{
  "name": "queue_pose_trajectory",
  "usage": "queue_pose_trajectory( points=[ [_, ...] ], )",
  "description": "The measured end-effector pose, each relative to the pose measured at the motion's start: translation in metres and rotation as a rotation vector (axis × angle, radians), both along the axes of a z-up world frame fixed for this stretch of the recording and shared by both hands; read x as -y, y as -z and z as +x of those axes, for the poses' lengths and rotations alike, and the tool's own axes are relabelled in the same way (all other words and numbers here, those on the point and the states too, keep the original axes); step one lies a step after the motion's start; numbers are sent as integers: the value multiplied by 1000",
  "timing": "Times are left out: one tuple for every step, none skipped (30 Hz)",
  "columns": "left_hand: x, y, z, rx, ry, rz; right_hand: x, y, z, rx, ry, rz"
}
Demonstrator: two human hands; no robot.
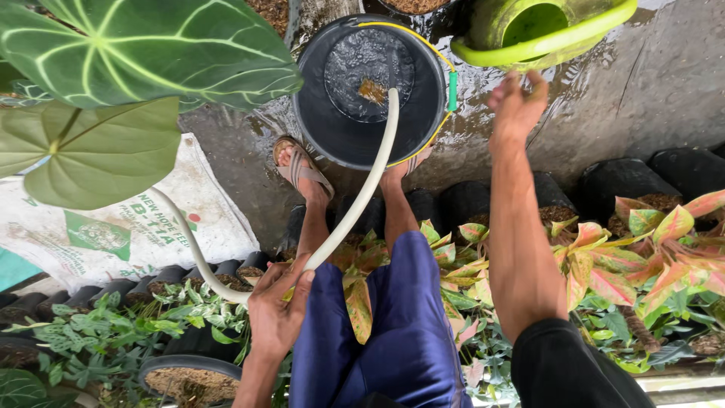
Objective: The person holds a white hose and fills a black bucket with water. They briefly use a sponge to agitate the water inside the bucket, then continue filling it. The person also picks up a green watering can and places it nearby.
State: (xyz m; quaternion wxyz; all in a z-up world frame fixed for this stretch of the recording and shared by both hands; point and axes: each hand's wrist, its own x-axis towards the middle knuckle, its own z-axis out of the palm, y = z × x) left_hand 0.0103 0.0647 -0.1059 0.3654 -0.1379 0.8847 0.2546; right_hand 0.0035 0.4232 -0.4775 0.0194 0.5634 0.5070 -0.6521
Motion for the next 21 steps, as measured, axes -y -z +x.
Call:
queue_pose_trajectory(
  points=[
    [0,-1,-1,17,-3,-17,11,-17,6,-113,-93,38],
    [2,-4,-3,36,-6,-35,28,-37,15,-88,-170,-40],
    [4,-6,-4,32,-2,-28,53,-61,25,-64,-247,-118],
    [4,-9,-5,26,4,-20,77,-83,31,8,-254,-140],
    [4,-12,-7,21,9,-11,101,-104,33,80,-261,-162],
    [7,-15,-10,51,11,-20,124,-126,35,103,-198,-219],
    [10,-18,-14,81,13,-29,143,-148,34,125,-135,-274],
    [15,-22,-19,111,24,-36,162,-170,31,138,-105,-308],
    [19,-26,-24,61,74,7,180,-192,27,150,-76,-342],
    [25,-30,-30,8,130,48,197,-212,21,155,-42,-379],
    [31,-36,-35,-44,186,91,212,-231,17,110,-72,-306],
    [39,-40,-41,-38,209,120,228,-247,12,66,-97,-228],
    [48,-45,-46,-30,233,149,244,-259,7,24,-123,-149],
    [55,-55,-49,-17,249,171,256,-272,6,64,-34,-170],
    [64,-63,-52,8,274,180,267,-283,5,103,56,-193],
    [73,-71,-57,23,296,193,278,-292,5,132,140,-212],
    [83,-80,-62,38,318,204,291,-302,5,138,210,-217],
    [90,-90,-67,41,331,228,298,-310,4,144,277,-217],
    [98,-100,-72,45,343,251,305,-320,3,149,345,-217],
    [103,-108,-75,43,343,270,309,-328,1,102,347,-216],
    [110,-114,-78,32,363,282,312,-336,0,55,349,-215]
  ],
)
